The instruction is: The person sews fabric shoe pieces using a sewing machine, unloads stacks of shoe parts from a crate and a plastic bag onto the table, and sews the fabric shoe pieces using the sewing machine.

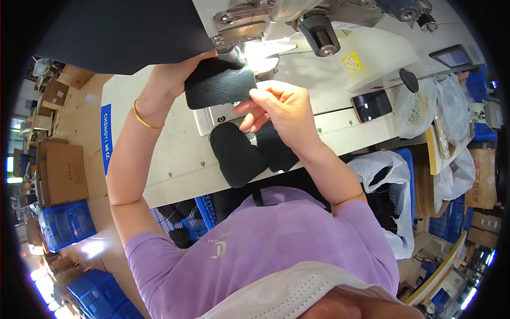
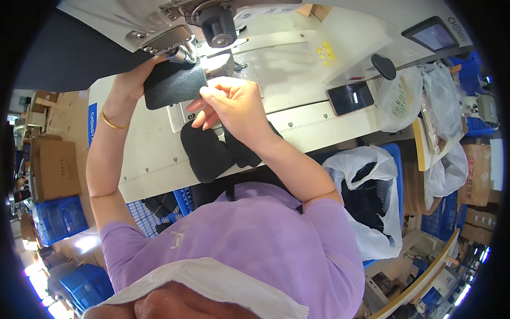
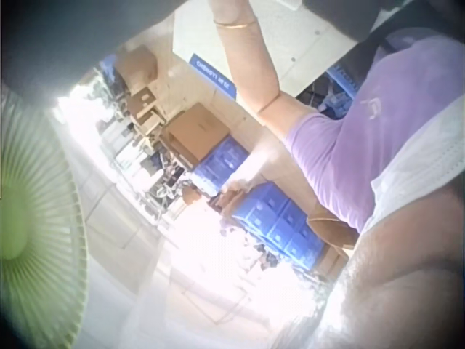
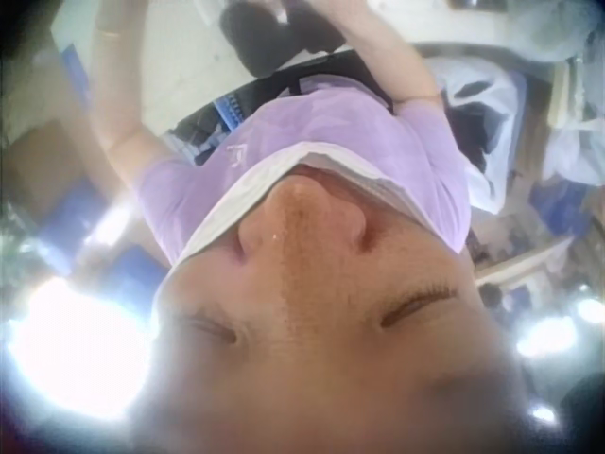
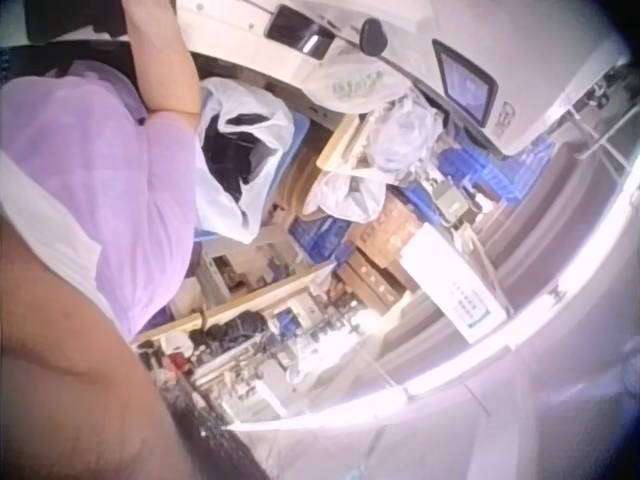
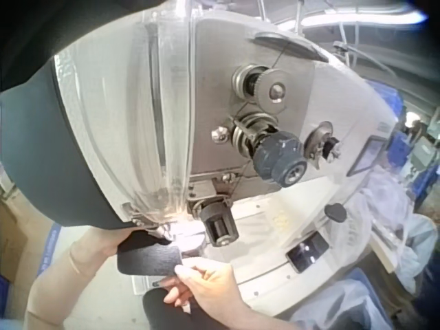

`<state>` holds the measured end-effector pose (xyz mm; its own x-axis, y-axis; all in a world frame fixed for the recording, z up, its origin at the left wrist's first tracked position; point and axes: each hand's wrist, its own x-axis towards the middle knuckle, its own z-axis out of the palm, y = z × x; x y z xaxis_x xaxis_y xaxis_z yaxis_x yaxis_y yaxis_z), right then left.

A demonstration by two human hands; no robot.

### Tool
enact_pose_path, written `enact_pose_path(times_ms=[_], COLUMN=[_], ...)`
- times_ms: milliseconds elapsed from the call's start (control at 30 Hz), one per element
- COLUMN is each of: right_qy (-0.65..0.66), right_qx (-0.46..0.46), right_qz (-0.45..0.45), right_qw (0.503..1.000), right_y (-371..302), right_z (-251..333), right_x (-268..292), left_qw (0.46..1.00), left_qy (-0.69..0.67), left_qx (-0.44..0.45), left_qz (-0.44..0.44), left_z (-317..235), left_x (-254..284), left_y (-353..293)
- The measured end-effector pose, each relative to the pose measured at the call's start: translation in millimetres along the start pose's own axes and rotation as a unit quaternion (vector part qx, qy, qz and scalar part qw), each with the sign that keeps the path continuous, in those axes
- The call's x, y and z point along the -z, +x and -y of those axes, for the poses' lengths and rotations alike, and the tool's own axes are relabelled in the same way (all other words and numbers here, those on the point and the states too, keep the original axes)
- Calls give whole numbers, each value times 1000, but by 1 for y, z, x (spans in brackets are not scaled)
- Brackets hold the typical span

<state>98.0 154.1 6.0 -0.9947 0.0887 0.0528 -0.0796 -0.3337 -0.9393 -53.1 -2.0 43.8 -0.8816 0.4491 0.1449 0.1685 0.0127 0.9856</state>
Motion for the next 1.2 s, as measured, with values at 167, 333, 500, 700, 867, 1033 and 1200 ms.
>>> enact_pose_path(times_ms=[167, 333, 500, 700, 867, 1033, 1200], right_qy=[7, 15, 18, 14, -6, 11, -10], right_qx=[8, 11, 24, 27, 23, 6, 3], right_qz=[5, 11, 5, 0, -4, 1, 23], right_qw=[1000, 1000, 1000, 1000, 1000, 1000, 1000], right_y=[3, -2, 3, 10, 10, 1, -1], right_z=[-2, -3, -2, -4, -4, -3, -5], right_x=[4, -1, -7, -4, -3, -6, -6], left_qw=[889, 657, 633, 634, 622, 651, 652], left_qy=[392, 466, 466, 460, 474, 477, 494], left_qx=[-222, -590, -617, -620, -622, -588, -570], left_qz=[-84, -46, -33, -34, -46, -53, -78], left_z=[6, 17, 28, 26, 24, 20, 19], left_x=[-9, -19, -10, -15, -15, -21, -25], left_y=[-24, -71, -61, -53, -48, -51, -49])
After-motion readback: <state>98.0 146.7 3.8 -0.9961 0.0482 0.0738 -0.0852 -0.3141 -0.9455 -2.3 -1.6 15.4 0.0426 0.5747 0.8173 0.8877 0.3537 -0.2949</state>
